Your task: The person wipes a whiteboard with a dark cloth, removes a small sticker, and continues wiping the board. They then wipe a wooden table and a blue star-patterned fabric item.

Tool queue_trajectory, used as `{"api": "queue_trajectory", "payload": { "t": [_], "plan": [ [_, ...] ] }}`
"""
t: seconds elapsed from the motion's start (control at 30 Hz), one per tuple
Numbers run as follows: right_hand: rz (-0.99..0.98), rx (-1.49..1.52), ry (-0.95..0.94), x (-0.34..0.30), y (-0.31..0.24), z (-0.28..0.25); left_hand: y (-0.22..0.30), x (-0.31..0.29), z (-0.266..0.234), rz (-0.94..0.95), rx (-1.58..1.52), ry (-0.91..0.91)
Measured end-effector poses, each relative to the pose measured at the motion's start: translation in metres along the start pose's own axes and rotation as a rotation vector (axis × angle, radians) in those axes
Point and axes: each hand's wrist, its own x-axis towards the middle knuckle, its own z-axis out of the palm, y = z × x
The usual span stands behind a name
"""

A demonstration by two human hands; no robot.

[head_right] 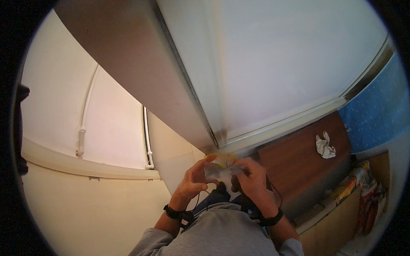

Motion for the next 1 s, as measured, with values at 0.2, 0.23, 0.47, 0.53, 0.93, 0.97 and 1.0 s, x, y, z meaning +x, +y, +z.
{"api": "queue_trajectory", "payload": {
  "t": [0.2, 0.23, 0.47, 0.53, 0.93, 0.97, 1.0],
  "plan": [
    [-0.102, -0.222, -0.061, -0.002, 0.001, 0.019, -0.013, 0.002, -0.007, 0.042, 0.289, 0.326],
    [-0.162, -0.279, -0.069, -0.002, 0.001, 0.022, -0.013, 0.002, -0.01, 0.022, 0.226, 0.372],
    [0.076, 0.133, 0.139, -0.005, 0.01, 0.042, -0.026, 0.002, -0.012, 0.171, 0.224, 0.453],
    [0.098, 0.196, 0.063, -0.001, 0.021, 0.039, -0.031, 0.004, -0.008, 0.221, 0.237, 0.484],
    [0.196, 0.07, -0.08, 0.017, 0.032, 0.026, -0.022, 0.002, -0.01, 0.06, 0.425, 0.341],
    [0.215, 0.104, -0.084, 0.016, 0.029, 0.028, -0.022, 0.002, -0.01, 0.067, 0.413, 0.351],
    [0.234, 0.138, -0.087, 0.016, 0.027, 0.03, -0.021, 0.001, -0.011, 0.075, 0.402, 0.361]
  ]
}}
